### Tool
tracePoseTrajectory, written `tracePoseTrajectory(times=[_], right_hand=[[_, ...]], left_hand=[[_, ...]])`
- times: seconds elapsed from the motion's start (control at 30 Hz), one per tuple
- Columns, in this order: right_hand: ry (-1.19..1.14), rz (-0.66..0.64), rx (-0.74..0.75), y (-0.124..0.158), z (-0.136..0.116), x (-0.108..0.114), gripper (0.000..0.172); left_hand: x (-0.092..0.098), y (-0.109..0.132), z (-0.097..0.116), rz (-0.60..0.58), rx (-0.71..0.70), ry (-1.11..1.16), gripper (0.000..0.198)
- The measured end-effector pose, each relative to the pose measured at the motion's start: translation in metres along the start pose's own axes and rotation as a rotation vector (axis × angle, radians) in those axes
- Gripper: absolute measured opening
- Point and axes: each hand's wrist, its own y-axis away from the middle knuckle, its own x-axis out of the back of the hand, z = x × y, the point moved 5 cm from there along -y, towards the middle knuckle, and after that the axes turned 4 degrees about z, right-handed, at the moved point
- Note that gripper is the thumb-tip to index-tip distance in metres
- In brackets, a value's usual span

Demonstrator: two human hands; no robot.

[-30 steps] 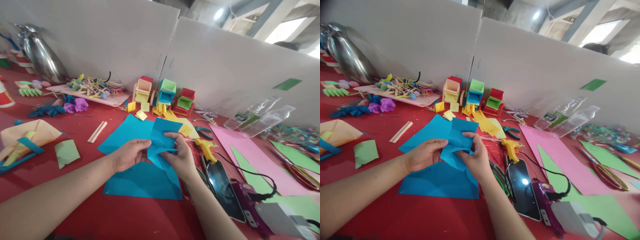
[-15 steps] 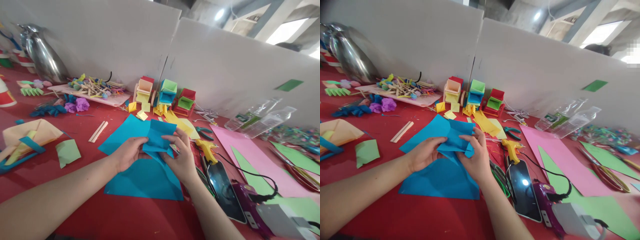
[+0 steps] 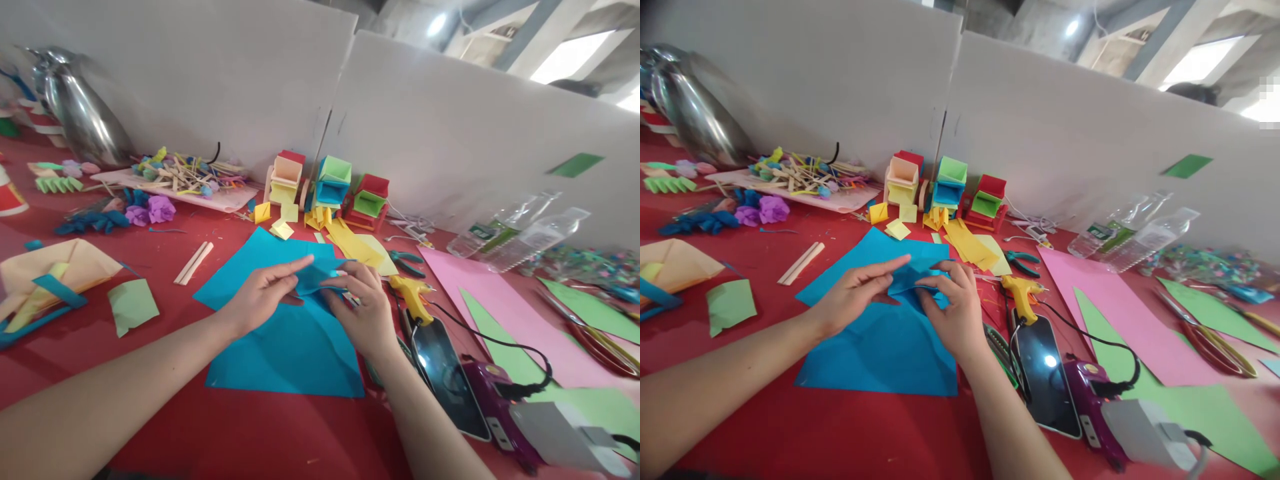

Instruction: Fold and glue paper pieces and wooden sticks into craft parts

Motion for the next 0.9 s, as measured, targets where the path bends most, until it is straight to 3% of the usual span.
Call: tracePoseTrajectory(times=[0.27,0.43,0.57,0.67,0.8,0.9], right_hand=[[-0.123,-0.008,-0.041,-0.001,0.004,-0.003,0.013],[-0.142,-0.016,-0.054,0.000,0.006,-0.005,0.014],[-0.162,-0.018,-0.057,0.000,0.005,-0.005,0.014],[-0.164,-0.044,-0.049,-0.001,0.005,-0.006,0.013],[-0.102,-0.105,-0.008,0.001,0.005,-0.009,0.018],[-0.045,-0.150,0.049,0.002,0.004,-0.012,0.026]], left_hand=[[0.006,-0.004,-0.001,0.074,-0.016,0.067,0.050],[0.003,-0.001,0.006,-0.018,-0.118,-0.056,0.019],[0.000,-0.003,-0.003,-0.102,0.018,0.010,0.026],[-0.001,-0.007,-0.011,-0.100,0.133,0.061,0.028],[0.004,-0.010,-0.016,-0.053,0.092,-0.105,0.028],[0.005,-0.009,-0.021,-0.107,0.028,-0.223,0.027]])
